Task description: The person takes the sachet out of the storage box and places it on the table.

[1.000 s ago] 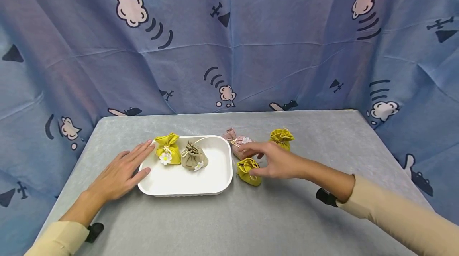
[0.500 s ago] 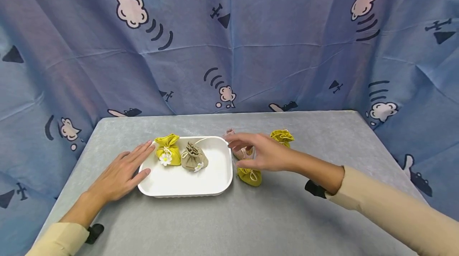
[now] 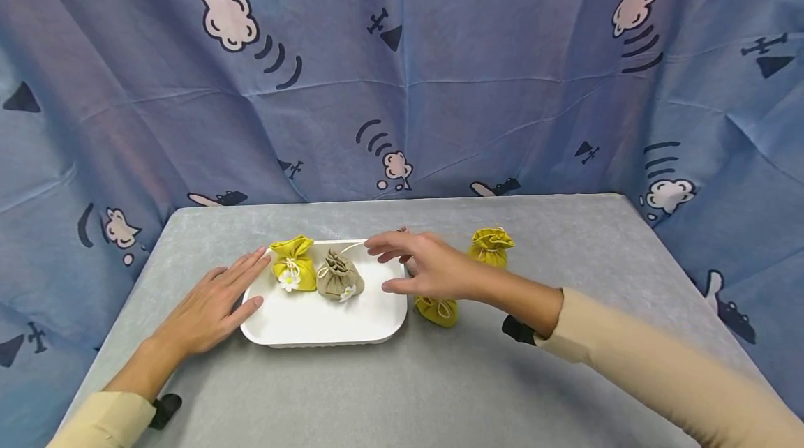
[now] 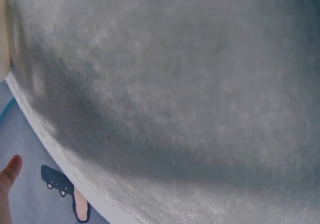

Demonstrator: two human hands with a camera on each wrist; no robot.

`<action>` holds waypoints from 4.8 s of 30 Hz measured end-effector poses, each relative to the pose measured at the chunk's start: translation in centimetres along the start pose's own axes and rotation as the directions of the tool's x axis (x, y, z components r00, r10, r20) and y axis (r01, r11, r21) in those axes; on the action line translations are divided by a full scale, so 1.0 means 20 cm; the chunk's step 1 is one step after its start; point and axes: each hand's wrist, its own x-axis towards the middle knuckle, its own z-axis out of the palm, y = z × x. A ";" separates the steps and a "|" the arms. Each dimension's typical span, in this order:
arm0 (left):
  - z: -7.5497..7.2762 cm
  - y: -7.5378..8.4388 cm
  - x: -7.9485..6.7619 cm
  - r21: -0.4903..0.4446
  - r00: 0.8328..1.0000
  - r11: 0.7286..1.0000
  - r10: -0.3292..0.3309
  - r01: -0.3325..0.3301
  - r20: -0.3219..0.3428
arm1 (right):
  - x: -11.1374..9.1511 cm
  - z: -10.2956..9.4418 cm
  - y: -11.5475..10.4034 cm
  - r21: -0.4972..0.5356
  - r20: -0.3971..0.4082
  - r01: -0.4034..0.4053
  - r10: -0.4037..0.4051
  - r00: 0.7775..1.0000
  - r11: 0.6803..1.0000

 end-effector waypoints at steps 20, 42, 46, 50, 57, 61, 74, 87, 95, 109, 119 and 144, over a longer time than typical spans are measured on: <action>0.00 0.00 0.00 -0.020 1.000 1.000 -0.003 0.003 0.007 | 0.19 0.09 -0.04 0.052 0.014 -0.034 0.033 0.999 0.998; 0.00 0.00 0.00 -0.024 1.000 1.000 0.005 -0.005 -0.020 | 0.30 0.19 -0.05 -0.045 0.042 -0.102 0.104 0.994 0.994; -0.01 0.00 0.01 -0.016 1.000 1.000 0.006 -0.007 -0.016 | 0.32 0.20 -0.05 -0.080 0.038 -0.111 0.114 0.993 0.991; -0.02 0.00 0.02 -0.012 1.000 1.000 0.012 -0.012 -0.008 | 0.33 0.21 -0.06 -0.130 0.042 -0.135 0.141 0.989 0.982; -0.01 0.00 0.01 -0.015 1.000 1.000 -0.010 0.010 0.011 | 0.35 0.23 -0.07 -0.183 0.033 -0.173 0.182 0.983 0.968; -0.01 0.00 0.01 -0.015 1.000 1.000 -0.006 0.006 0.002 | 0.36 0.25 -0.07 -0.201 0.045 -0.200 0.213 0.976 0.959; 0.00 0.00 0.00 -0.026 1.000 1.000 -0.012 0.012 0.015 | 0.37 0.29 -0.04 -0.222 0.124 -0.109 0.139 0.982 0.969; 0.00 0.00 0.00 -0.020 1.000 1.000 -0.012 0.012 0.017 | 0.36 0.29 -0.05 -0.227 0.032 -0.177 0.189 0.981 0.958; 0.00 0.00 0.00 -0.026 1.000 1.000 -0.001 0.001 0.001 | 0.34 0.28 -0.04 -0.168 -0.027 -0.166 0.164 0.986 0.972; 0.01 0.00 -0.01 -0.021 1.000 1.000 0.012 -0.012 -0.023 | 0.29 0.22 -0.05 -0.058 -0.035 -0.146 0.144 0.989 0.988; 0.01 0.00 -0.01 -0.013 1.000 1.000 0.009 -0.009 -0.018 | 0.23 0.13 -0.11 -0.017 -0.085 -0.102 0.100 0.991 0.995; 0.00 0.01 0.00 -0.015 1.000 1.000 -0.003 0.003 0.000 | 0.03 -0.19 -0.18 -0.048 -0.262 0.052 -0.063 0.963 0.997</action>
